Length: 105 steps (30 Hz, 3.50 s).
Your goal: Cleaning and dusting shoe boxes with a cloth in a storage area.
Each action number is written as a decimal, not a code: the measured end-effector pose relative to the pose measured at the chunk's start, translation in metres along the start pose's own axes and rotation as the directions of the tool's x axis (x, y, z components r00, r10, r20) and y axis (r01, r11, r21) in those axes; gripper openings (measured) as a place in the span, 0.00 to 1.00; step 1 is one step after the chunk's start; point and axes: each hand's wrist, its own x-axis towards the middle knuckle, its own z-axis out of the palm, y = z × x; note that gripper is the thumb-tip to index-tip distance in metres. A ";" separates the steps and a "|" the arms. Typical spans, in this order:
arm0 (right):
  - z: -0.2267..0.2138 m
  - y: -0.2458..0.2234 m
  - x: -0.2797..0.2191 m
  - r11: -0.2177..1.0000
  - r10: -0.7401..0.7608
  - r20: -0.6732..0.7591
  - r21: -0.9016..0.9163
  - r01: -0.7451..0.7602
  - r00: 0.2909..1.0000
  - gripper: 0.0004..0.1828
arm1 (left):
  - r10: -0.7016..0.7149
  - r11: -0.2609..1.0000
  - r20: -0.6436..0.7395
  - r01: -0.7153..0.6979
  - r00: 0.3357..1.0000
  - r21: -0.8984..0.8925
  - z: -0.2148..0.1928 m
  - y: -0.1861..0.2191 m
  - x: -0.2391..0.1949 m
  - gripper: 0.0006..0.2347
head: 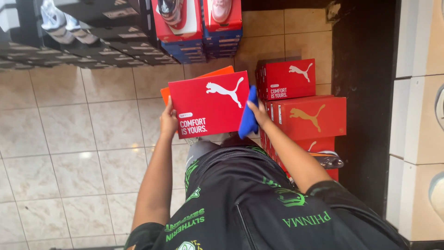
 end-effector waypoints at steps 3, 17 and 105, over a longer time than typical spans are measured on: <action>0.018 -0.064 0.035 0.997 -0.071 -0.025 0.011 0.071 0.997 0.41 | -0.018 1.000 -0.016 0.018 1.000 0.019 -0.008 0.030 -0.025 0.25; -0.003 0.013 -0.039 0.991 0.131 0.059 -0.017 -0.130 0.990 0.41 | -0.027 1.000 -0.047 0.027 0.999 0.000 -0.011 0.059 -0.046 0.24; 0.073 -0.057 0.041 0.395 -0.541 0.279 -0.749 0.532 0.794 0.39 | -0.229 0.629 0.013 0.158 0.973 -0.761 -0.005 -0.017 -0.140 0.26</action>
